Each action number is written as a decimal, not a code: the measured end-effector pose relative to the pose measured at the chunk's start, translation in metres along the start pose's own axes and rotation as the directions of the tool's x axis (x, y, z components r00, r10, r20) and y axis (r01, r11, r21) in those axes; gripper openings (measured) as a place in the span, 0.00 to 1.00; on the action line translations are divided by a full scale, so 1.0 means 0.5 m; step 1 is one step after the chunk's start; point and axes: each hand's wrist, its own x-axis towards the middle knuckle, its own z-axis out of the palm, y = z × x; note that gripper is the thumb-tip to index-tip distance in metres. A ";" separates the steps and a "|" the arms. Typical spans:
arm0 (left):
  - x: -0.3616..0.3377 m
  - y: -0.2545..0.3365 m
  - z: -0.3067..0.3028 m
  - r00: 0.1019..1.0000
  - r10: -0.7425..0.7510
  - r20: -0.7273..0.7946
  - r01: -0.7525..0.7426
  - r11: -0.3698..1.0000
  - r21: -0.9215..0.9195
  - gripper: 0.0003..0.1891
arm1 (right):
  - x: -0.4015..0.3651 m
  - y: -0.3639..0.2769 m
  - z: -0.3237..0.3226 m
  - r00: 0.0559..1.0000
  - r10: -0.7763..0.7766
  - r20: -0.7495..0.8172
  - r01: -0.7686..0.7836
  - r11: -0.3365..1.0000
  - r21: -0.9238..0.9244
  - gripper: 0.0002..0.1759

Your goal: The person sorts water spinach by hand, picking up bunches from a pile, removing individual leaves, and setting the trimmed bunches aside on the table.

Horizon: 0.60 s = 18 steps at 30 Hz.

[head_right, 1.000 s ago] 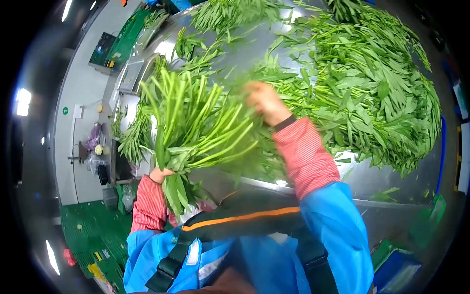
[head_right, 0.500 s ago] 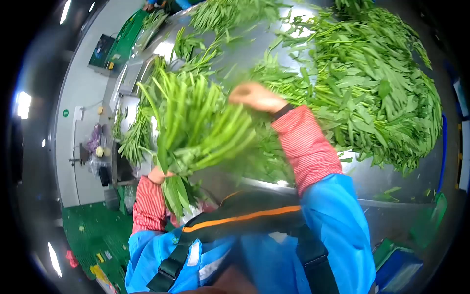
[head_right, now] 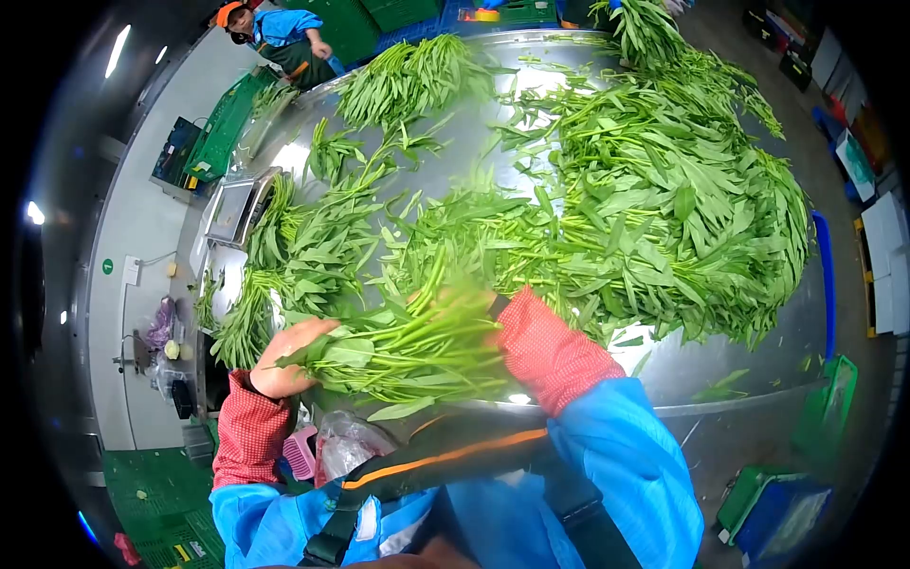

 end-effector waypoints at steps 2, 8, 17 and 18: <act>0.007 0.015 -0.031 0.997 0.077 0.008 -0.077 0.992 0.104 0.31 | -0.018 0.039 -0.014 0.999 -0.046 0.021 0.047 0.999 -0.027 0.28; 0.011 0.034 -0.039 0.993 -0.103 0.061 0.094 0.985 0.143 0.36 | -0.052 -0.178 0.109 0.887 0.287 -0.362 -0.460 0.484 -0.744 0.25; -0.067 -0.091 0.038 0.926 -0.374 -0.057 0.363 0.920 -0.150 0.34 | -0.110 -0.192 0.086 0.682 -0.252 -0.687 -0.235 0.814 -0.531 0.11; -0.084 -0.102 0.041 0.921 -0.383 -0.067 0.366 0.913 -0.180 0.32 | -0.120 -0.249 0.126 0.509 -0.184 -0.841 -0.179 0.933 -0.313 0.11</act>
